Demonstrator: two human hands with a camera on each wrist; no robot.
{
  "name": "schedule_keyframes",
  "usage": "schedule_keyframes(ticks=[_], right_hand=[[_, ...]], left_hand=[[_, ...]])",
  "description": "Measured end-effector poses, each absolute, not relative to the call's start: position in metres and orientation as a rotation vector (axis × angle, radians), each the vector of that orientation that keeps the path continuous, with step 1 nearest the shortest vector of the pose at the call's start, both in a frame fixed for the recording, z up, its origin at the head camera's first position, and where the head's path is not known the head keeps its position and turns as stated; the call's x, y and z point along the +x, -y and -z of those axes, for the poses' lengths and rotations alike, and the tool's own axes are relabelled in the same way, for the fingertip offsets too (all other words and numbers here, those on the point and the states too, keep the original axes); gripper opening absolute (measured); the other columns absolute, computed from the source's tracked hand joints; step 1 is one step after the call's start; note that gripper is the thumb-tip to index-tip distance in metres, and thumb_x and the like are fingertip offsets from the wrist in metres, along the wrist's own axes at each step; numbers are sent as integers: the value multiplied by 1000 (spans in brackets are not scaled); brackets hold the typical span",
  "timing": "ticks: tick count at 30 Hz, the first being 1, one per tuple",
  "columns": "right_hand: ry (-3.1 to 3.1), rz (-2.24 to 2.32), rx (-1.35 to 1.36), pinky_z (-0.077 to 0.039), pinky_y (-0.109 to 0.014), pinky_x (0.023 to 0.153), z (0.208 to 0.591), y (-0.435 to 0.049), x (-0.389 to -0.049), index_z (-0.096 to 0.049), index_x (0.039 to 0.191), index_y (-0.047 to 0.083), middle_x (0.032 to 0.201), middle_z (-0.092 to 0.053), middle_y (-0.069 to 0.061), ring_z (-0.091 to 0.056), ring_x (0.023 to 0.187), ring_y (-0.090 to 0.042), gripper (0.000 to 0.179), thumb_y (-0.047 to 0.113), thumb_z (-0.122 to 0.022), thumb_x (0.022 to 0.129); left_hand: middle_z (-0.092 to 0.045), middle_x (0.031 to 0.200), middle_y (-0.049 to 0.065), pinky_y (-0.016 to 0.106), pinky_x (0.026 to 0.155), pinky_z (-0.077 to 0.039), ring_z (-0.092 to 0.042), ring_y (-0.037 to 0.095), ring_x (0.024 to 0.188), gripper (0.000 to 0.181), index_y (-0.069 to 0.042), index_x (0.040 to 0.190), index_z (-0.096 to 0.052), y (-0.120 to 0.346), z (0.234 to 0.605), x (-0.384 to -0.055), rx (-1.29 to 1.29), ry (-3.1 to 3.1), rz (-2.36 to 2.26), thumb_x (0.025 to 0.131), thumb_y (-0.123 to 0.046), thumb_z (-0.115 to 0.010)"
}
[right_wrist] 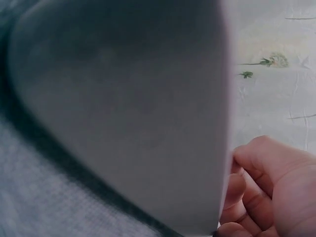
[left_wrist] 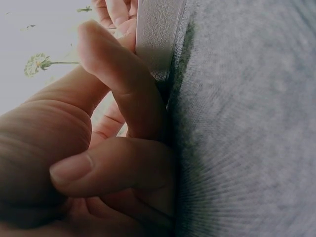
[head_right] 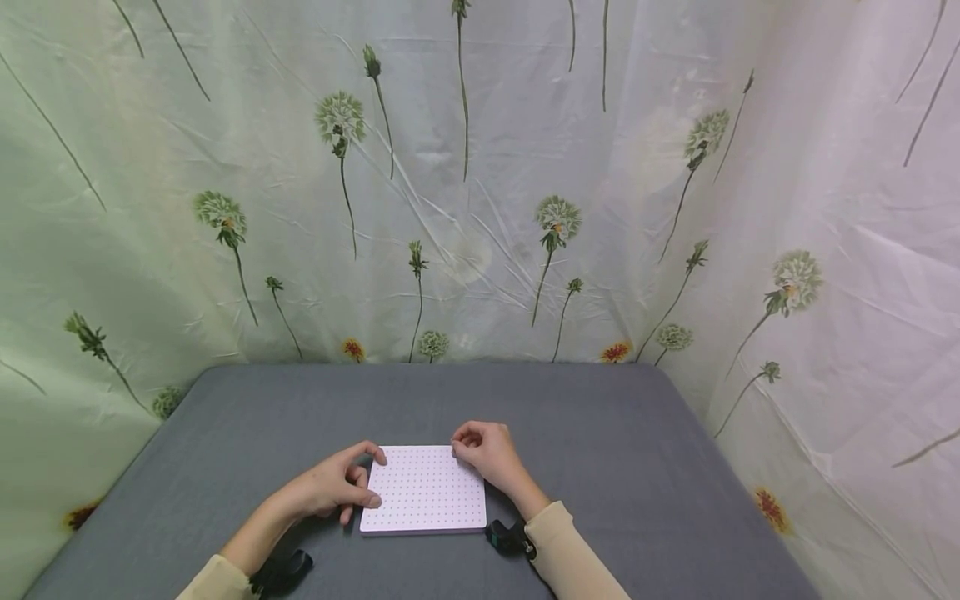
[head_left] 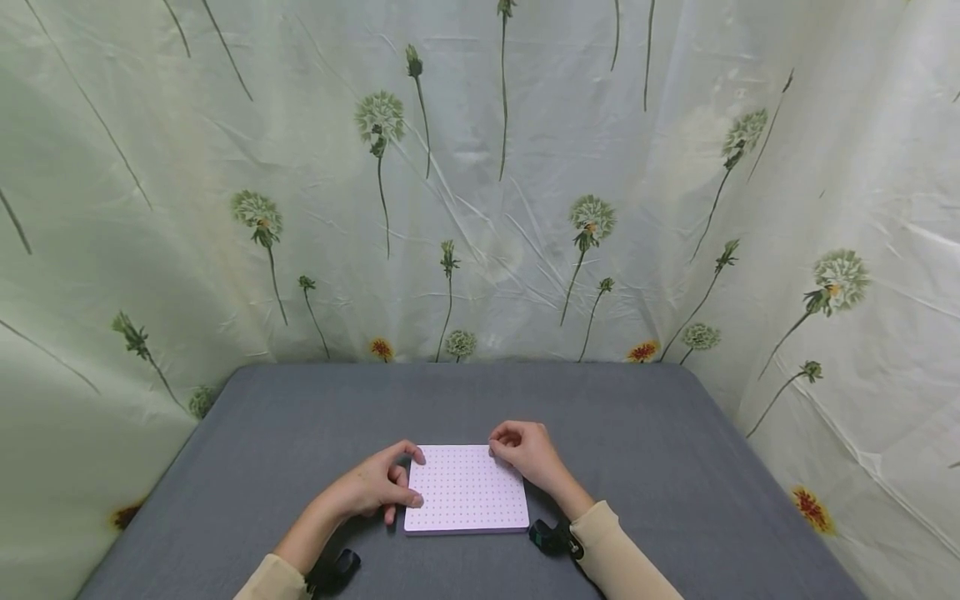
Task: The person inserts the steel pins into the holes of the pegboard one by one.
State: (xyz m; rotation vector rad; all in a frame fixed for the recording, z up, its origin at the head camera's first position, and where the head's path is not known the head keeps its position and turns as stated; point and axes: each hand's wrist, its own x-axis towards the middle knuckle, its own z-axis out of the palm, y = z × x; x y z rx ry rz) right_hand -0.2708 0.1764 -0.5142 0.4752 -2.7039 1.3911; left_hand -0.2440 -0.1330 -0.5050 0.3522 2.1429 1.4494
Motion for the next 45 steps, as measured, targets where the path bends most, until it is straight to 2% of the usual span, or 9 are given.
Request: schedule_keyframes(ticks=[9,20,24,34,40,45], right_hand=[[2711,-1344,472,-47,-21,64,514,-177,-270,-78,90,8,83,-74,2,-57,69,-3,11,17,-77,97],[2717,-1322,417,-48,-21,67,512,-177,-269,-80,91,10,84,-75,3,-58,73,-6,8,18,-80,94],[2718,-1439,383,-47,-22,63,512,-180,-270,-80,93,11,84,-75,0,-59,71,-10,5,15,-80,94],[2603,-1801,245,-42,-23,53,504,-190,-272,-79,102,2,73,-66,0,-52,59,-9,15,16,-78,96],[2486,-1956,158,-42,-23,54,488,-205,-271,-76,108,-3,77,-68,-6,-51,59,-8,21,15,-78,97],[2443,-1945,134,-40,-23,54,476,-220,-268,-76,108,-5,76,-66,-1,-49,59,-7,23,15,-78,97]], left_hand=[[-59,68,-1,20,42,-31,-58,8,44,60,-11,131,-52,133,504,-243,365,-2144,-1451,85,-15,-90],[-59,66,0,20,41,-30,-58,6,43,58,-6,131,-51,135,504,-245,424,-2083,-1495,87,-13,-88],[-59,66,0,20,41,-31,-59,6,43,58,-6,132,-51,135,504,-246,416,-2075,-1494,88,-14,-88],[-59,66,0,20,42,-33,-59,6,43,58,-5,132,-51,135,504,-244,410,-2066,-1504,87,-13,-88],[-59,66,-1,20,42,-32,-58,6,43,59,-7,132,-51,135,505,-245,398,-2073,-1492,86,-15,-89],[-59,66,-1,20,42,-32,-58,6,44,58,-8,131,-52,136,505,-245,388,-2081,-1481,86,-16,-89]])
